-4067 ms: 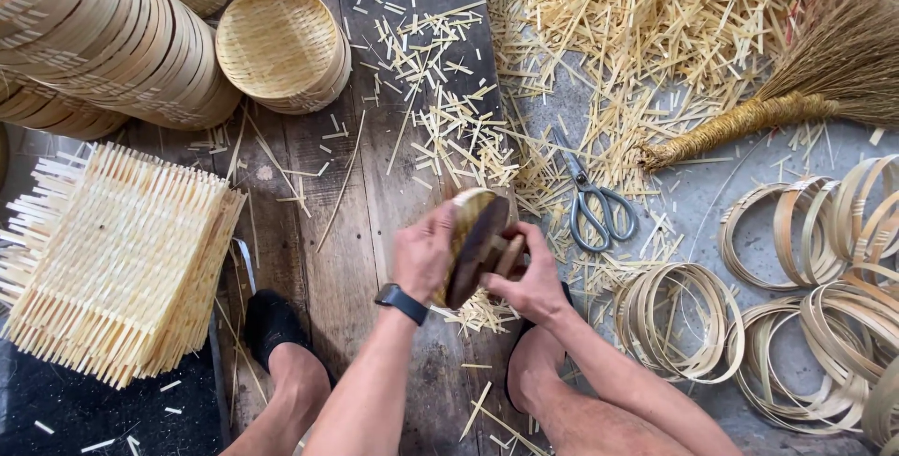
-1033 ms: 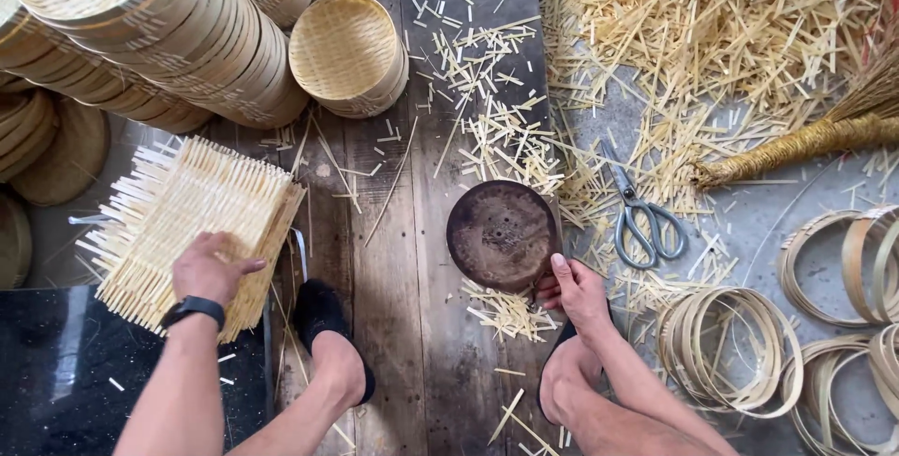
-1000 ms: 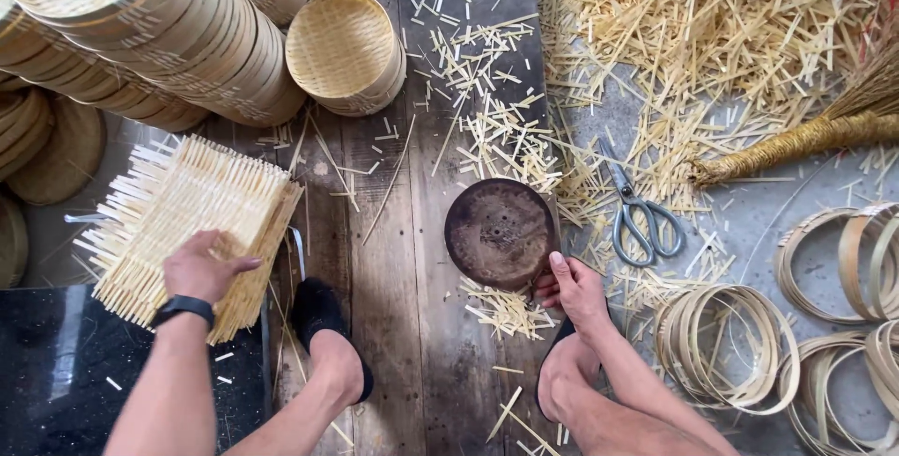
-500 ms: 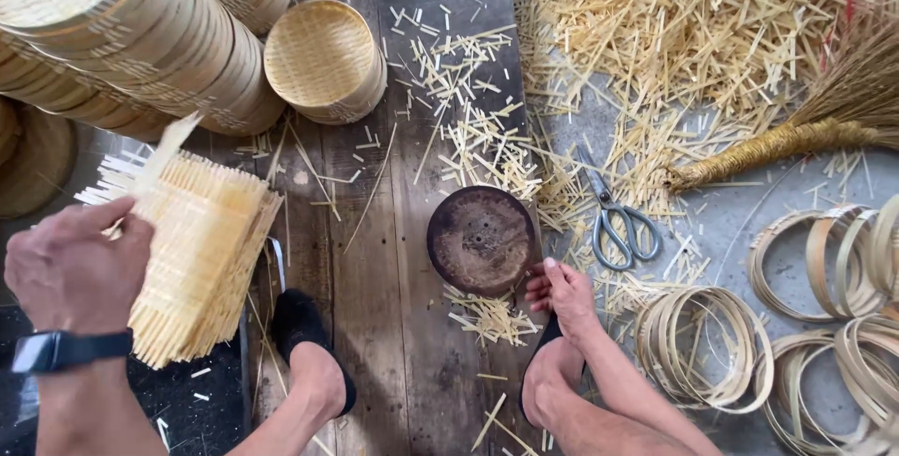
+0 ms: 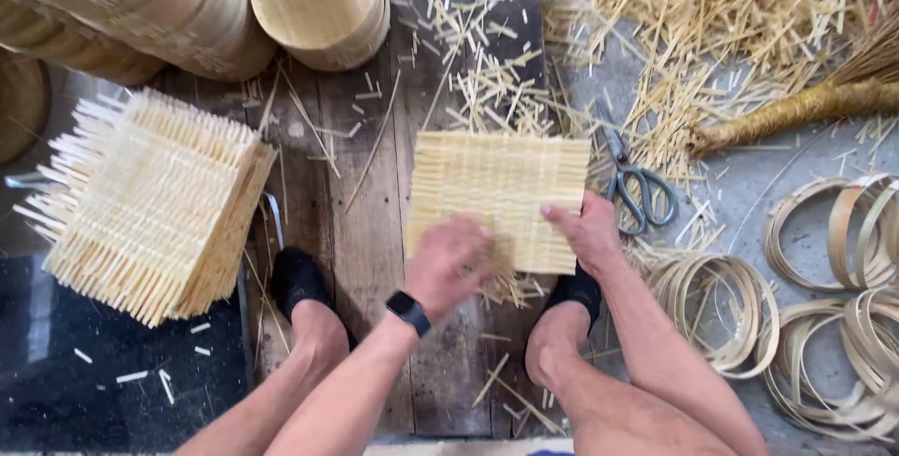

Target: The person is weaving bamboo strips and trimming them using a wooden mold and scissors to create basket bases.

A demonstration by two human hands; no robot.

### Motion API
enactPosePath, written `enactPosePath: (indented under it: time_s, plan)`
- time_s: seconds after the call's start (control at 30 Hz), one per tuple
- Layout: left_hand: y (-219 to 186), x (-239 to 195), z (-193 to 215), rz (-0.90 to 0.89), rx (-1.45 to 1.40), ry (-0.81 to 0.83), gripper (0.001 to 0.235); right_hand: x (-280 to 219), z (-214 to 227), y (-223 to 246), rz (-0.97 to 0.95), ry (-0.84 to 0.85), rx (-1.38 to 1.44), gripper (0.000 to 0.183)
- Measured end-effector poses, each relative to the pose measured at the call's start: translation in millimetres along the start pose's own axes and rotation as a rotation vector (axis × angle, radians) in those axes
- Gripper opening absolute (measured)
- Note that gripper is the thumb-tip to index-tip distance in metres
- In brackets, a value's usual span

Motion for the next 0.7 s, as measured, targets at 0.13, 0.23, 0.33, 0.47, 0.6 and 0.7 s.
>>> enactPosePath:
  time_s: [0.13, 0.23, 0.33, 0.47, 0.6, 0.7]
  plan:
    - [112.3, 0.1, 18.8, 0.309, 0.357, -0.538, 0.087, -1.5, -0.9, 17.8, 0.130, -0.090, -0.335, 0.031]
    - [191.0, 3.1, -44.0, 0.824, -0.801, -0.132, 0.038, 4.3, -3.4, 13.4, 0.080, -0.065, -0.203, 0.031]
    - [193.3, -7.0, -56.7, 0.968, -0.905, -0.098, 0.034, 0.7, 1.7, -0.1, 0.002, -0.082, -0.186, 0.031]
    - [184.5, -5.2, -50.9, 1.015, -0.964, -0.137, 0.034, 1.0, -1.1, 6.4, 0.105, -0.104, -0.223, 0.030]
    - [186.5, -5.8, -46.4, 0.958, -0.840, -0.206, 0.051, 6.3, 3.8, -0.3, 0.105, -0.145, -0.091, 0.036]
    - [97.7, -0.3, 33.1, 0.701, -0.021, -0.501, 0.070, 5.2, 4.8, -1.1, 0.086, -0.160, -0.182, 0.037]
Point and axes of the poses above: each hand's wrist, its own x-axis towards the middle knuckle, its own z-axis out of the back of the hand, y = z × x, the point moved 8 cm from there along x, towards the middle knuckle, and after that the axes turned 5 degrees about -y, right-handed, at the moved point
